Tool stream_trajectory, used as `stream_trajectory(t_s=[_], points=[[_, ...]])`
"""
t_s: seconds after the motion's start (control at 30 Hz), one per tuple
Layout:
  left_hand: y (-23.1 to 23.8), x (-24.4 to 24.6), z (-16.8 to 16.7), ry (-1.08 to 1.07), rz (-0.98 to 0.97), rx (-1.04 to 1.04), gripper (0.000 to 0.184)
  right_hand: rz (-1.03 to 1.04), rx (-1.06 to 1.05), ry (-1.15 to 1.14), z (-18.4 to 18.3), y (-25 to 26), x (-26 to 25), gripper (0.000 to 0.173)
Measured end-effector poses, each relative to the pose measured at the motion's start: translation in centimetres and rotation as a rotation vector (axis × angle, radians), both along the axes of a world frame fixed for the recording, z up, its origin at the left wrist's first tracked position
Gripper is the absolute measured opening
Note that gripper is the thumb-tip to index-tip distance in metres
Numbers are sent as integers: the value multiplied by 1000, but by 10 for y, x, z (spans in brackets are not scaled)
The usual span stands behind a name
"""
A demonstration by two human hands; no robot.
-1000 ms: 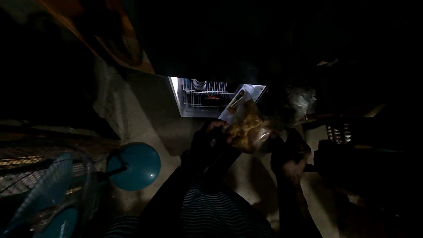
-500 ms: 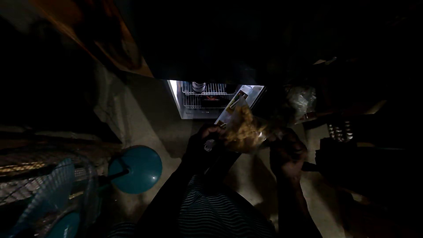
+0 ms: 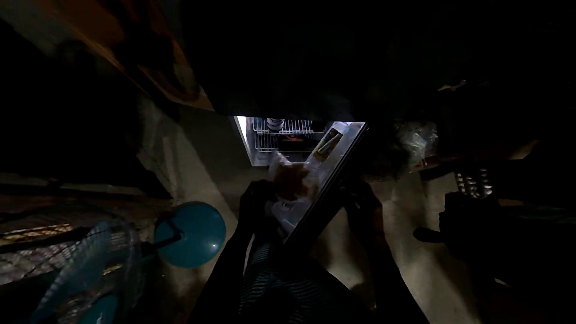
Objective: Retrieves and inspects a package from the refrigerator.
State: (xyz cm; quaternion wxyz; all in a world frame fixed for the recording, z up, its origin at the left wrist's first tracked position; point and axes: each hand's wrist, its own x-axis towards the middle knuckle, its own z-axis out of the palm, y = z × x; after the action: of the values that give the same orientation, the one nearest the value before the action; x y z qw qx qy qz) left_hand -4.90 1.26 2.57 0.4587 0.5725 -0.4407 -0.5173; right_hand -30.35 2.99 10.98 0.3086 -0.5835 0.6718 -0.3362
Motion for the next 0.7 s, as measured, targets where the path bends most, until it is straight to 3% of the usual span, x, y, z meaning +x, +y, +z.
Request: stream_trajectory(t_s=[0.13, 0.27, 0.57, 0.7], points=[[-16, 27, -59, -53, 106, 194, 26, 133, 1, 418, -32, -5, 17, 45], [-46, 31, -116, -58, 137, 305, 29, 176, -67, 641, -66, -9, 22, 52], [-106, 17, -200, -41, 230, 399, 28, 77, -159, 679, -86, -7, 29, 44], [-144, 3, -220, -76, 124, 378, 32, 34, -186, 651, -93, -6, 31, 43]])
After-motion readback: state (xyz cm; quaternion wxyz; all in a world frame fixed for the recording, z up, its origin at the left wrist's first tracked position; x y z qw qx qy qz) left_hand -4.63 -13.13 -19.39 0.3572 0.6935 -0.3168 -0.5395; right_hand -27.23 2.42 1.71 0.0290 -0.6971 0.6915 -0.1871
